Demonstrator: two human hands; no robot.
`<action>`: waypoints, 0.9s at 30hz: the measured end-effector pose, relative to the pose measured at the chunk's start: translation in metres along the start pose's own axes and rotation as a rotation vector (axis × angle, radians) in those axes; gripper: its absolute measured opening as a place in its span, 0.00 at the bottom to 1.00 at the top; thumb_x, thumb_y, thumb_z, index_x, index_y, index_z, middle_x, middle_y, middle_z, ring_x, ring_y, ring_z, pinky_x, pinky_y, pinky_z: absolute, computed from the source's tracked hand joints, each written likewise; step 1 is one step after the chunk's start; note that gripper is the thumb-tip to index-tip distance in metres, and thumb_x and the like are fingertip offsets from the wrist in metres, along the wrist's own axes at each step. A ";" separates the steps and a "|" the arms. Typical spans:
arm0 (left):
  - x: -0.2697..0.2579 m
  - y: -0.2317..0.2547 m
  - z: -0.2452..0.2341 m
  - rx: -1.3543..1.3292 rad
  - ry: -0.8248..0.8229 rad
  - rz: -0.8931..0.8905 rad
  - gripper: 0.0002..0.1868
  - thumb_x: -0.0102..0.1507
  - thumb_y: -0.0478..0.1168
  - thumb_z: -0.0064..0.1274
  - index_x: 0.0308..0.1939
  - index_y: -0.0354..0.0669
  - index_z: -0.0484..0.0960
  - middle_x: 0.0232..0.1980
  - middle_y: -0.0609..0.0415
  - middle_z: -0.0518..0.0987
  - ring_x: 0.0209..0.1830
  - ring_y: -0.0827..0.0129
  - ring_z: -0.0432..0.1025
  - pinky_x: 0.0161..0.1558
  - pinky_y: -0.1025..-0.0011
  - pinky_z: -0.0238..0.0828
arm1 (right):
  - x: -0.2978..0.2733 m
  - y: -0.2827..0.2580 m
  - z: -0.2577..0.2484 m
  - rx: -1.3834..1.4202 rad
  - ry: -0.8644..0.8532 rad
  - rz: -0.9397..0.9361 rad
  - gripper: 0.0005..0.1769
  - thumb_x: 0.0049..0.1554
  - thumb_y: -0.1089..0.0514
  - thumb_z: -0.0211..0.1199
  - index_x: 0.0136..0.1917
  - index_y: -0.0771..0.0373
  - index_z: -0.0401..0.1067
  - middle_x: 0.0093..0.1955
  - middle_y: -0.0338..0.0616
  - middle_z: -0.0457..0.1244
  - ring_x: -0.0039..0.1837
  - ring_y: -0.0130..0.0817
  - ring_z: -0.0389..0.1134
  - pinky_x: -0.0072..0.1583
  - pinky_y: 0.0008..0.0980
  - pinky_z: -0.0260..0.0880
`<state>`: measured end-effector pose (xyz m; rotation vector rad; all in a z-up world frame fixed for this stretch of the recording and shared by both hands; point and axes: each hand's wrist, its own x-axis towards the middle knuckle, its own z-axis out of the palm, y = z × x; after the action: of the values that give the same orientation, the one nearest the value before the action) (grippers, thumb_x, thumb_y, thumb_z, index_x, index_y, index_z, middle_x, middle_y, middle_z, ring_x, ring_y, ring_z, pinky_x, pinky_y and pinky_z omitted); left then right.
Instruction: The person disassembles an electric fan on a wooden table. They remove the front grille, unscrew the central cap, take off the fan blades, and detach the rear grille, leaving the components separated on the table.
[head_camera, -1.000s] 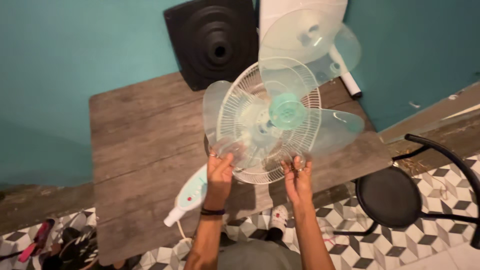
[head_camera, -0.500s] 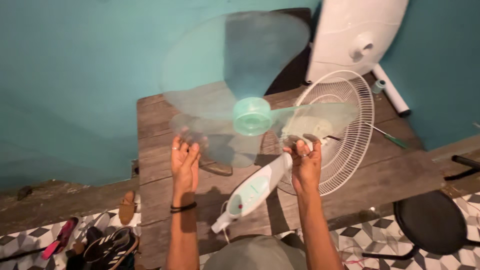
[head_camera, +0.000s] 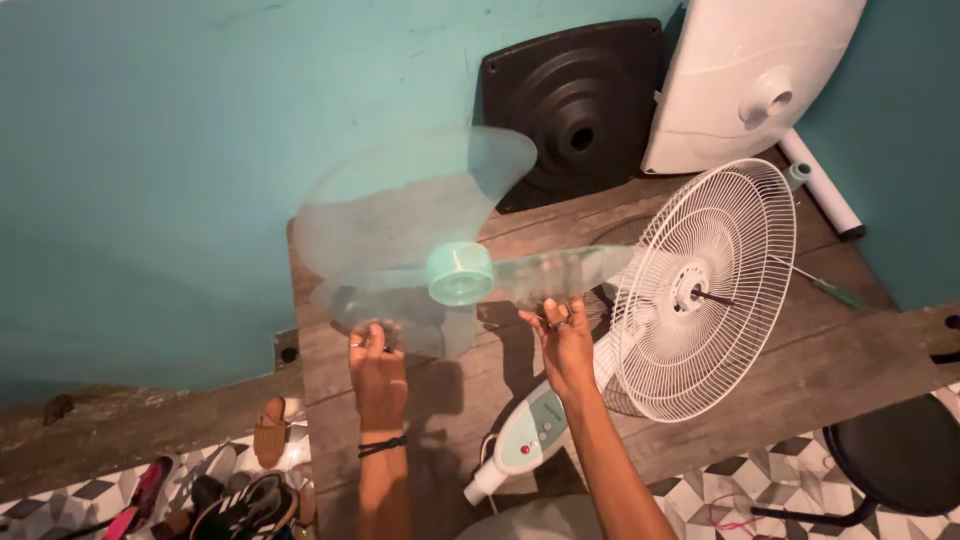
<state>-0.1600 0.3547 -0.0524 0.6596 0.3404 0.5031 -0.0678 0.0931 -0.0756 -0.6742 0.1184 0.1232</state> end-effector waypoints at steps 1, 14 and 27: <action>0.011 -0.005 -0.006 -0.001 -0.005 0.024 0.06 0.70 0.35 0.51 0.51 0.46 0.75 0.48 0.58 0.77 0.50 0.69 0.72 0.56 0.64 0.70 | 0.006 0.004 -0.003 -0.071 0.030 -0.004 0.16 0.62 0.65 0.64 0.56 0.56 0.59 0.41 0.30 0.54 0.48 0.26 0.62 0.60 0.46 0.75; 0.170 -0.069 -0.065 0.082 0.172 0.017 0.14 0.63 0.32 0.54 0.52 0.46 0.78 0.49 0.60 0.79 0.49 0.72 0.72 0.53 0.71 0.70 | 0.131 0.072 -0.003 -0.378 0.354 -0.058 0.42 0.57 0.60 0.65 0.78 0.49 0.46 0.66 0.43 0.52 0.58 0.34 0.62 0.52 0.32 0.72; 0.307 -0.088 -0.135 0.106 0.252 0.101 0.10 0.66 0.31 0.58 0.50 0.41 0.75 0.47 0.55 0.79 0.47 0.68 0.73 0.50 0.68 0.71 | 0.244 0.169 -0.007 -0.494 0.324 -0.063 0.38 0.56 0.62 0.67 0.75 0.54 0.54 0.57 0.40 0.57 0.55 0.30 0.65 0.50 0.31 0.75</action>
<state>0.0622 0.5283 -0.2535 0.7199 0.5757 0.6708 0.1463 0.2380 -0.2217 -1.1885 0.3856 -0.0215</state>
